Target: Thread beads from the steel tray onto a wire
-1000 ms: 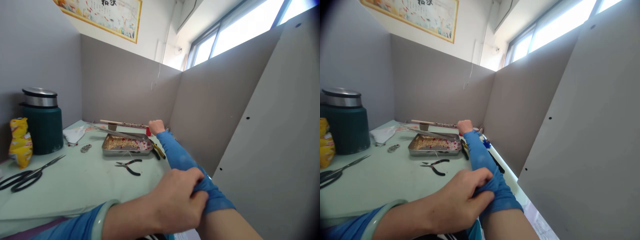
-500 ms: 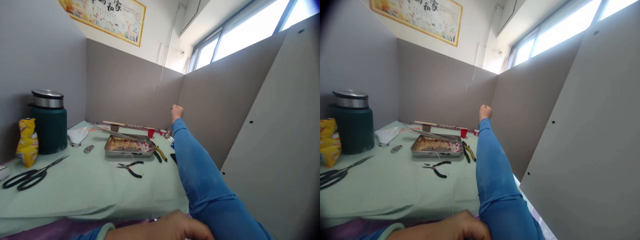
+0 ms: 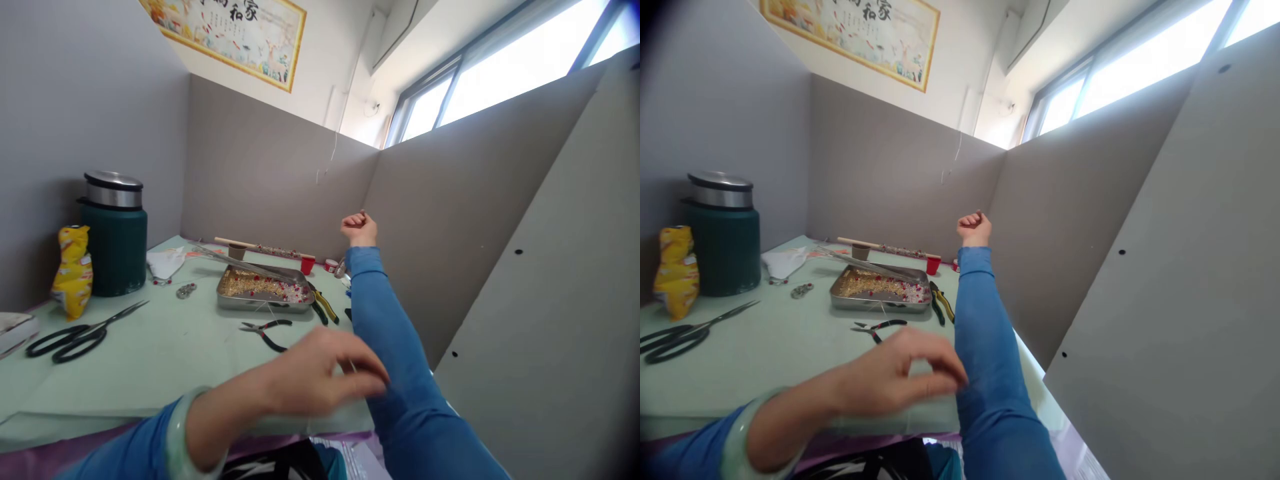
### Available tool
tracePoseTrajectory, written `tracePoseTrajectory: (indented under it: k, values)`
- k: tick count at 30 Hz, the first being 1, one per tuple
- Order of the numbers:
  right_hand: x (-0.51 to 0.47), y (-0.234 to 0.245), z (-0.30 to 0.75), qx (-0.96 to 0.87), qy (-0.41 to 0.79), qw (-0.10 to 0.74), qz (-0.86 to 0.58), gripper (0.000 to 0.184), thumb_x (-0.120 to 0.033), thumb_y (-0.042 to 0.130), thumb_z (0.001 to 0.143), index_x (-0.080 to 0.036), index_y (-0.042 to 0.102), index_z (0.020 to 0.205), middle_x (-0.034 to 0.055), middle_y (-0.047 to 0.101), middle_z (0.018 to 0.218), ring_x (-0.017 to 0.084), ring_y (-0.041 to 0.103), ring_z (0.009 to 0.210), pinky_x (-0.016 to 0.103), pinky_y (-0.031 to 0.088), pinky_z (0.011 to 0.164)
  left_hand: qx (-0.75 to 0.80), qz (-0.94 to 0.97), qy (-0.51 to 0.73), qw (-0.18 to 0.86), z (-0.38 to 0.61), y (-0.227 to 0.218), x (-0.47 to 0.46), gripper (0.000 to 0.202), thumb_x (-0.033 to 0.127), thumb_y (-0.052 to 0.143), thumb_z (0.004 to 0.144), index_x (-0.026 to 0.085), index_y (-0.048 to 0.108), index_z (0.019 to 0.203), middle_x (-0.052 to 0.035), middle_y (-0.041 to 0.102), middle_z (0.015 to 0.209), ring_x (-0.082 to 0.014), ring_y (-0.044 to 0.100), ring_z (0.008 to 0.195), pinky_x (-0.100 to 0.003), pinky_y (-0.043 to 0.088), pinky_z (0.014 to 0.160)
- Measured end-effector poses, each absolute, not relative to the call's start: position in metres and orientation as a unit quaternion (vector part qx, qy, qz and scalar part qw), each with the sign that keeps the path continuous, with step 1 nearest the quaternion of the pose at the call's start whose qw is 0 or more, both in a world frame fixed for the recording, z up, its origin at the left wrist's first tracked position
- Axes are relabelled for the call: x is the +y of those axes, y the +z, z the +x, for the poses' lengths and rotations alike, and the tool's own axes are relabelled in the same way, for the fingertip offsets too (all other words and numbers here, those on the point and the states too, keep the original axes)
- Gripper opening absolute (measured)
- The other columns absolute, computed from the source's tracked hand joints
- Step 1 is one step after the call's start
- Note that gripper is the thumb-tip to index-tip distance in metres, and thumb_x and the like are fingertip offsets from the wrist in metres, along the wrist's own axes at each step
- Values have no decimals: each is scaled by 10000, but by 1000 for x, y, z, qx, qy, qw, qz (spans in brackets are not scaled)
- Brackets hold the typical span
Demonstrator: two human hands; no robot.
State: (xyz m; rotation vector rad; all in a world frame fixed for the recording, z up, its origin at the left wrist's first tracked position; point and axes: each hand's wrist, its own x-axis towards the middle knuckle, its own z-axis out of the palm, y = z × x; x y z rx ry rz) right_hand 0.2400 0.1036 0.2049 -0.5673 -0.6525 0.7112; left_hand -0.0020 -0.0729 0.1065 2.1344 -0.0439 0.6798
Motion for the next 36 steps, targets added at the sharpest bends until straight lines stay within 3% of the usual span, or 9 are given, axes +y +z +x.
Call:
tracePoseTrajectory:
  k: [3,8,11,13,19,25,27,31,36]
  values:
    - [95,207,213,-306,382,851,-190,312,-85,229,868,-192,370,611,-101,242,426,49,252,339,142,279,387,156,803,420,394,11,111,-38,184,239,517,796,171,643,913,-51,653,902,-148,595,794,-276,483,735]
    - [72,202,167,-276,523,806,9,344,-100,216,897,-191,445,656,-94,279,410,56,272,329,155,271,374,164,723,561,368,33,110,8,437,191,584,724,169,499,1152,-119,519,1184,-164,571,891,-273,488,692]
    - [61,198,154,-280,566,773,54,315,-127,248,909,-189,460,685,-95,305,411,53,287,331,159,269,372,145,732,489,452,34,108,23,277,181,573,724,134,553,996,-75,623,880,-129,577,708,-256,472,623]
    - [57,196,153,-260,579,770,65,324,-131,234,917,-188,455,687,-97,302,404,53,283,324,159,265,366,140,736,459,478,29,109,28,112,203,571,727,130,578,812,-29,603,709,-106,550,623,-234,452,587]
    - [61,178,150,-253,540,803,-1,363,-100,179,915,-190,424,663,-103,234,400,55,239,324,149,258,367,151,627,581,497,13,126,40,122,244,632,682,141,585,727,4,588,651,-80,520,579,-211,429,584]
    - [59,141,115,-398,344,798,-295,264,-267,363,880,-192,458,645,-90,304,442,61,233,354,197,198,363,194,544,600,554,-7,118,77,120,243,622,710,140,575,748,-27,619,683,-83,532,551,-241,454,594]
    - [41,123,96,-523,256,736,-345,251,-326,446,853,-187,502,652,-77,367,464,63,290,392,202,231,396,199,492,567,630,-16,111,96,84,197,616,713,138,558,728,-29,611,674,-91,553,571,-236,457,590]
    - [-12,83,54,-776,193,477,-365,227,-330,556,799,-175,568,634,-38,497,556,84,409,516,217,314,502,228,343,542,732,-31,100,132,84,109,543,748,146,518,677,-2,558,571,-65,514,500,-198,441,543]
    - [-50,53,15,-836,158,412,-327,140,-289,509,840,-201,604,788,8,576,718,114,479,591,244,381,584,308,312,575,692,-40,92,160,123,87,494,769,144,499,660,17,511,511,-46,467,434,-185,418,513]
